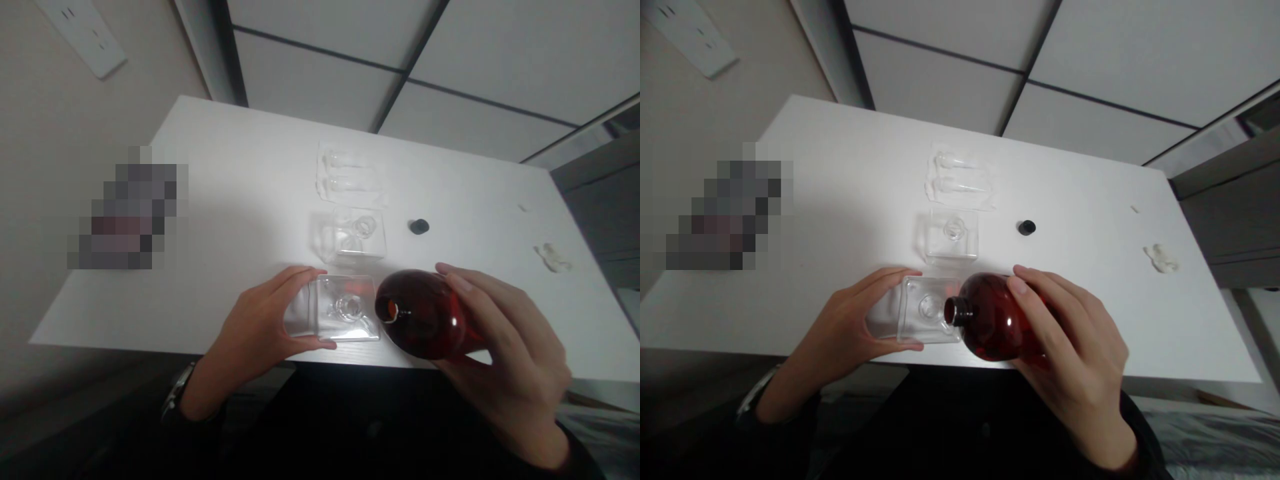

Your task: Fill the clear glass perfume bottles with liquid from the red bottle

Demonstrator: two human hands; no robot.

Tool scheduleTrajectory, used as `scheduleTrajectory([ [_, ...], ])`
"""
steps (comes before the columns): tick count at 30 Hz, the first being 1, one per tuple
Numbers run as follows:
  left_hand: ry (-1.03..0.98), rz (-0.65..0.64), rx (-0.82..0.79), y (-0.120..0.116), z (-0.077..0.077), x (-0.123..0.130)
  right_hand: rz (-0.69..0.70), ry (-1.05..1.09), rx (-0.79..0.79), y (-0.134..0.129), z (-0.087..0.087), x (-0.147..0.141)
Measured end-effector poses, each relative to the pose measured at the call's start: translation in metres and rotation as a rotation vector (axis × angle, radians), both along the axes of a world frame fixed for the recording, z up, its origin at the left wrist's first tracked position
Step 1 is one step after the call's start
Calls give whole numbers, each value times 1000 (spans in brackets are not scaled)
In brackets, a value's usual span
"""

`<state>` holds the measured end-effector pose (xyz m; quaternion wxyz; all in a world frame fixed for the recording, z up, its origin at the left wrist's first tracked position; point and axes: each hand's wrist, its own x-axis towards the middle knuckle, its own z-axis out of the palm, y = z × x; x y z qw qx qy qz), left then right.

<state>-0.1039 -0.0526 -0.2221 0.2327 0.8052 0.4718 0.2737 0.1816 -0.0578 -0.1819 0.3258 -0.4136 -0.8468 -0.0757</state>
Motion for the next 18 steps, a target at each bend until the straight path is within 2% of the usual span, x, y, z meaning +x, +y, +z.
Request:
scheduleTrajectory([
  [8, -9, -2, 13, -2, -2, -1, -5, -38, 25, 3, 5, -3],
  [18, -12, 7, -52, 0, 0, -1, 6, -75, 9, 1, 6, 1],
])
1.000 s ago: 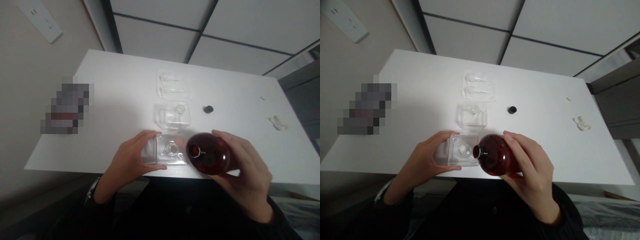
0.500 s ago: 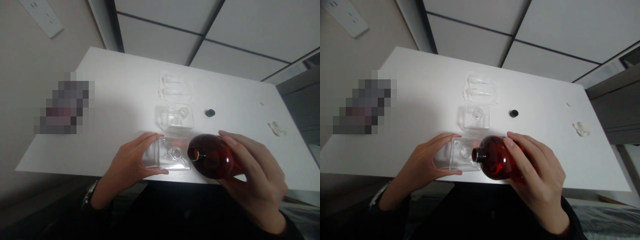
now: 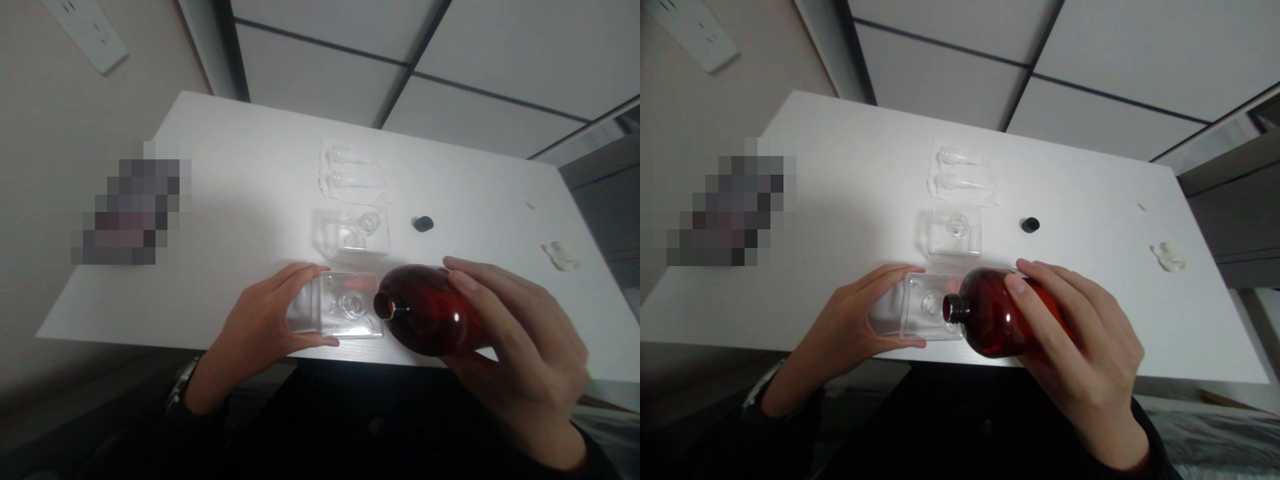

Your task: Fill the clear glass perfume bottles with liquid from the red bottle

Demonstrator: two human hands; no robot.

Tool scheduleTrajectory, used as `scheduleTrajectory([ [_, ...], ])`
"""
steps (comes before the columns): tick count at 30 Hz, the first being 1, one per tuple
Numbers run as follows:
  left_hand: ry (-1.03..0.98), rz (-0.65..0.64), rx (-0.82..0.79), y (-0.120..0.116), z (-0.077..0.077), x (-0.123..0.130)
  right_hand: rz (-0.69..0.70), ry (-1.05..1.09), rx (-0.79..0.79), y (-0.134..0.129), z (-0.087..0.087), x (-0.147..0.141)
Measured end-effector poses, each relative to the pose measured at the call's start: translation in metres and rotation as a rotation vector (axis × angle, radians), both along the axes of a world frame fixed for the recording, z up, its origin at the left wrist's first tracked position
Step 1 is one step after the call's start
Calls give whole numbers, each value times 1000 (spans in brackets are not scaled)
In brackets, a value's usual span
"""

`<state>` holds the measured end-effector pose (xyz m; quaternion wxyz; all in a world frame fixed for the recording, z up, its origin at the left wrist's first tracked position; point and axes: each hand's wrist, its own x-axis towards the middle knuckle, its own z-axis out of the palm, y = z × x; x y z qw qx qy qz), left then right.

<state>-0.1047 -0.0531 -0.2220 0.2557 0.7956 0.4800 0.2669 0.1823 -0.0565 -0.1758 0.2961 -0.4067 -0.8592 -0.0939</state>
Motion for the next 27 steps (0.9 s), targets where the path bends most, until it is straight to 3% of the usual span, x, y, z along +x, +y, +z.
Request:
scheduleTrajectory([
  [10, 14, -11, 22, 0, 0, 0, 17, -11, 77, 3, 2, 0],
  [27, -10, -2, -23, -1, 0, 0, -22, -83, 25, 1, 6, 1],
])
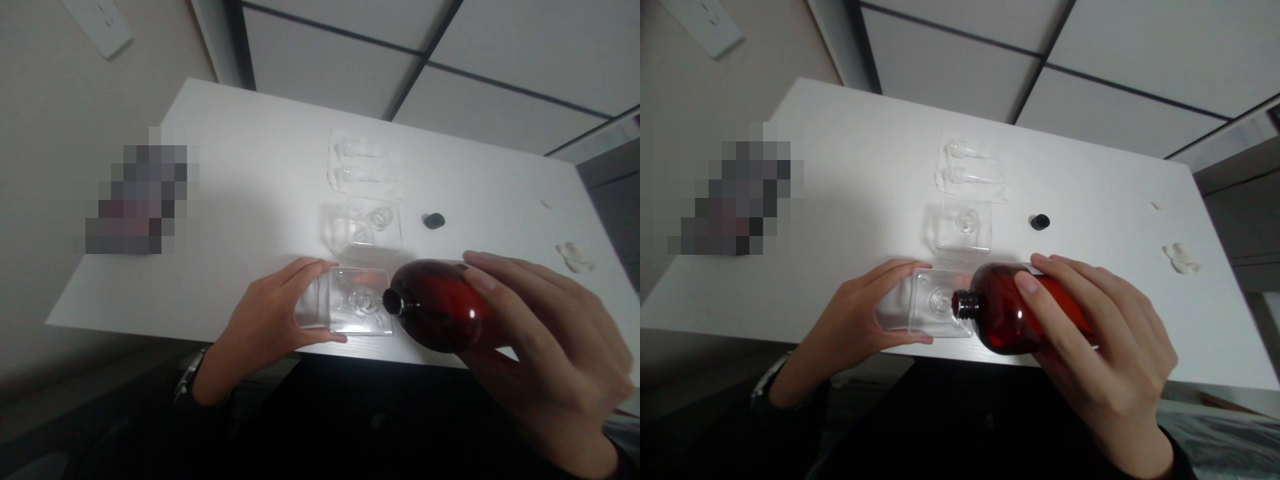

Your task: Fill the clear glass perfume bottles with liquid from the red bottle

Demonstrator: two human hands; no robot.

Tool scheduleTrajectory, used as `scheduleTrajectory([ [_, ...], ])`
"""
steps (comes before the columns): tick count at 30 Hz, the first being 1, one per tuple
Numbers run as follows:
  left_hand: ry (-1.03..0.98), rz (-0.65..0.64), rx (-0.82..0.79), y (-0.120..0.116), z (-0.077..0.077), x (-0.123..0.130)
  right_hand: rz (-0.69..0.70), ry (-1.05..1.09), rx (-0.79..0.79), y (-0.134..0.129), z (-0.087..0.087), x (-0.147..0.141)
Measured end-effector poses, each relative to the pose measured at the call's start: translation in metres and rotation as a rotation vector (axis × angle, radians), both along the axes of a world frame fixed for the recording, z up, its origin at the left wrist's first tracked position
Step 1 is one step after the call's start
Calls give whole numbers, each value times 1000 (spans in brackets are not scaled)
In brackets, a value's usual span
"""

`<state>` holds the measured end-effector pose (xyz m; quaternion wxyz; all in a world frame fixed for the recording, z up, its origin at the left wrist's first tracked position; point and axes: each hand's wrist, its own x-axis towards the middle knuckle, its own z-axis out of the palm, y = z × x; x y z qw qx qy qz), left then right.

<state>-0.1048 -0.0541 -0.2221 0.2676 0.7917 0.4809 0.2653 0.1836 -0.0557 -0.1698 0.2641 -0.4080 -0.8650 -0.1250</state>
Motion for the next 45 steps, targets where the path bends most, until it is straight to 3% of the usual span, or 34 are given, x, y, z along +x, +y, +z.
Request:
scheduleTrajectory([
  [4, -2, -7, 18, 0, 0, 0, 44, 12, 58, 2, 0, 1],
  [9, 8, -8, 34, -1, -1, 0, -13, -19, 3, 0, 1, 1],
  [18, 9, -1, 16, 0, 0, 0, -28, 4, 17, 0, 0, 2],
  [25, 0, -3, 40, 0, -1, 0, 35, -21, 61, 0, 2, 4],
  [29, -6, -7, 23, 0, 0, 0, -4, -33, 10, -2, 4, 3],
  [35, 19, -4, 62, 0, 1, -1, 31, -21, 84, 0, 3, 5],
  [45, 14, -15, 49, 1, -1, 1, -40, -51, 71, -2, 6, 2],
])
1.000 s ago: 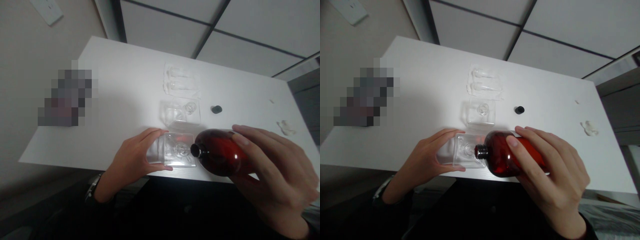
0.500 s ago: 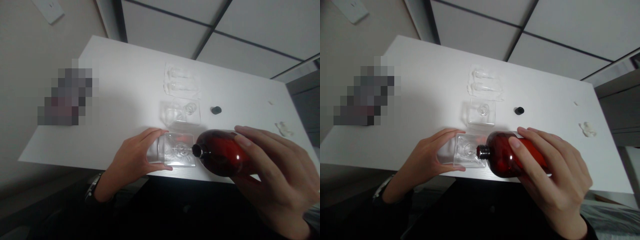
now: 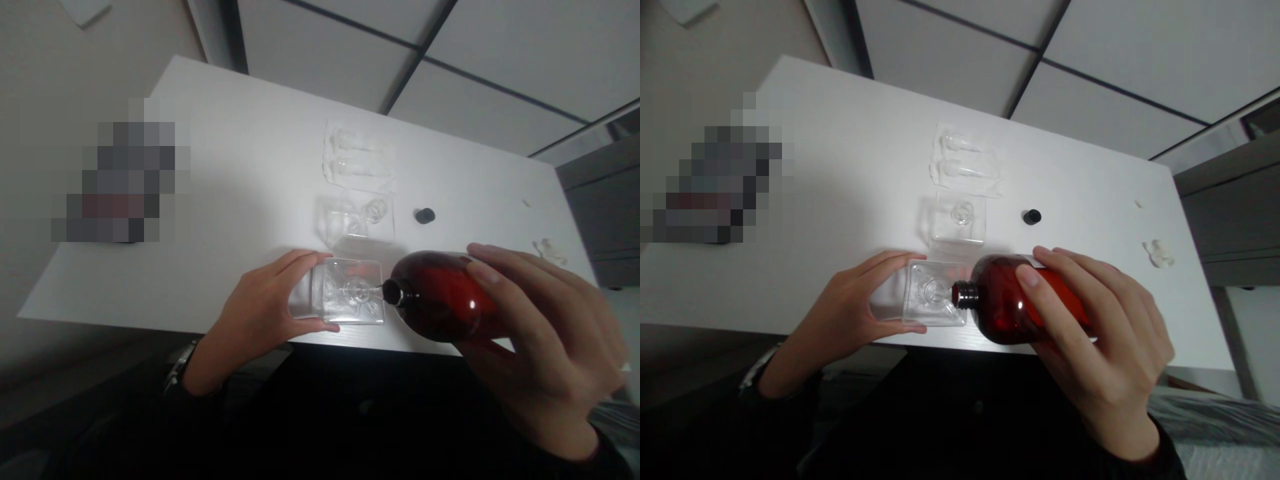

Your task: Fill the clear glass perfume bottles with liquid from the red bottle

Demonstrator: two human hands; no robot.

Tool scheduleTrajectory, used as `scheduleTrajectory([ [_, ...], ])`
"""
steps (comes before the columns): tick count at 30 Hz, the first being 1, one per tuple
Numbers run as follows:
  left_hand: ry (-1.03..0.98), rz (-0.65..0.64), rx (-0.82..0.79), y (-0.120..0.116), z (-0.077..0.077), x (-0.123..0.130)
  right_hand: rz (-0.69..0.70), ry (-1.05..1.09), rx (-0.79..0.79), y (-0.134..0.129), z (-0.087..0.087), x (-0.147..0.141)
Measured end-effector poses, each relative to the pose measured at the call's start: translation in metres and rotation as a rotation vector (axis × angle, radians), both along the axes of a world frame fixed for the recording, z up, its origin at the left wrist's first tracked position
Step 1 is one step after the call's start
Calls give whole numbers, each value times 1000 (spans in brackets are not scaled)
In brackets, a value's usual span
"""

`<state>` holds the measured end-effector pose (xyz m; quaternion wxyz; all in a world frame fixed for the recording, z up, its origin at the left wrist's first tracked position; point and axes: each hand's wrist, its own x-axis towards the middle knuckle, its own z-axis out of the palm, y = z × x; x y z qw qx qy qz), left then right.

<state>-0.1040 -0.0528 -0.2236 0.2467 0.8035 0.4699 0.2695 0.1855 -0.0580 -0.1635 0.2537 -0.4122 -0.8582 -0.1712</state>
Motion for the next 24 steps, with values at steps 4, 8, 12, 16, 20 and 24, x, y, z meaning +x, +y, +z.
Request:
scheduleTrajectory([
  [4, -4, -3, -11, 0, 0, 0, -8, -8, 9, 0, 0, 1],
  [8, -4, 20, -40, -2, 1, 0, -16, -23, 20, 0, 1, 3],
  [12, -9, 32, -72, -4, 0, -1, -6, -24, 32, -1, 3, 4],
  [16, -22, 40, -88, -5, -1, -2, -14, -53, 16, -1, 6, 6],
  [20, -26, 42, -98, -4, -1, -2, -13, -75, 37, 0, 9, 6],
  [24, -38, 42, -106, -3, -3, -1, -15, -106, 35, 0, 13, 6],
])
